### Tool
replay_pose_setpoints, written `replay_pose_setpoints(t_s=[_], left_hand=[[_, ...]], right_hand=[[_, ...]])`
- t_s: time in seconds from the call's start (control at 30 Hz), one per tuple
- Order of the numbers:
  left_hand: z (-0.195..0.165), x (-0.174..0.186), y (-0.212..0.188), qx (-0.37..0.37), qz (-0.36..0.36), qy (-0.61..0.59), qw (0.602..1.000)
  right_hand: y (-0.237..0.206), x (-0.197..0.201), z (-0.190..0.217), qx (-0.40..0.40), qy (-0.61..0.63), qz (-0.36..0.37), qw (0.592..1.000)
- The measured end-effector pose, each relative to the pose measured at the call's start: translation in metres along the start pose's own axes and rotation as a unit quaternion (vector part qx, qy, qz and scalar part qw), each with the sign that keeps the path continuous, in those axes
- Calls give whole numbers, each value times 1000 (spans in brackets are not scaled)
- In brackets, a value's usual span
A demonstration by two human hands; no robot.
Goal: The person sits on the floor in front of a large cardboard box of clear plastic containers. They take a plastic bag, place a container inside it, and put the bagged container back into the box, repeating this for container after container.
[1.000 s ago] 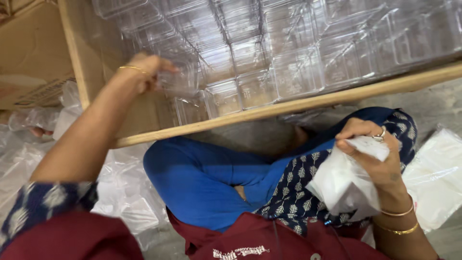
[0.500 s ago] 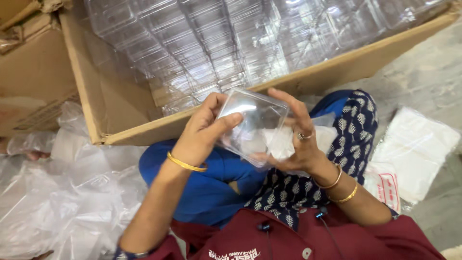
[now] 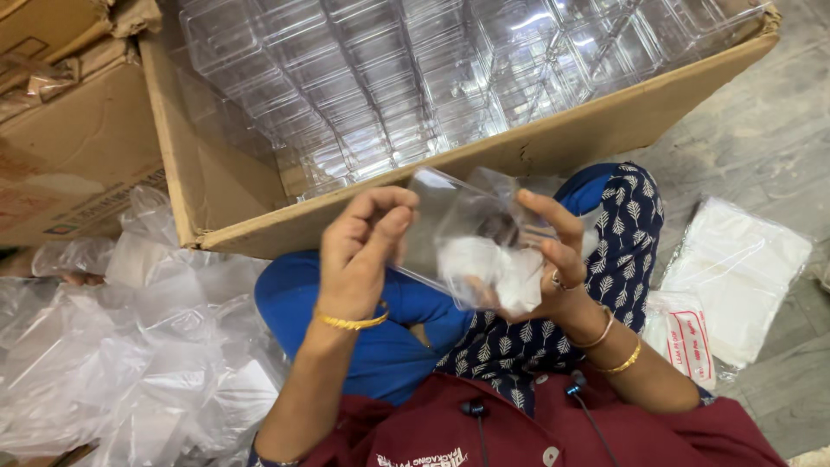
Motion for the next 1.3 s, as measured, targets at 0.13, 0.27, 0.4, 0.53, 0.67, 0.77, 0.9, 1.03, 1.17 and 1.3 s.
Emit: replay_pose_setpoints(t_s=[0.13,0.27,0.4,0.53,0.67,0.77,0.9,1.03,1.17,1.3], left_hand=[[-16,1,-9,-51,-20,43,998],[-50,3,-16,-205,-69,117,969],[-42,-19,-8,-138,30,117,983],[-20,-44,-7,-188,40,190,963],[1,-52,-15,-272,-22,356,894],[11,-53,-16,-251,95,276,923],[3,-49,-15,-203,201,284,915],[-17,-45,-14,-194,210,317,904],[-25,-45,-15,-179,233,318,902],[-21,-50,-19,-186,258,293,902]], right_hand=[[0,1,-1,-8,-67,30,997],[4,17,-8,-39,-107,6,993],[-5,4,-30,-203,199,98,954],[-19,-15,-27,-247,431,87,864],[-31,-22,-29,-305,446,62,839],[-33,-17,-32,-327,439,44,836],[-29,-11,-35,-319,401,50,858],[-22,-6,-34,-275,367,58,887],[-21,-3,-38,-320,409,57,853],[-15,-3,-32,-283,438,70,851]])
Point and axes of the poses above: each hand's wrist, its own y-axis towards the middle knuckle, its own x-axis out of the back of the hand, z = x × y, the point moved 7 cm from there along y, towards the middle knuckle, and after that the axes turned 14 degrees about -y, right-handed, at the moved point
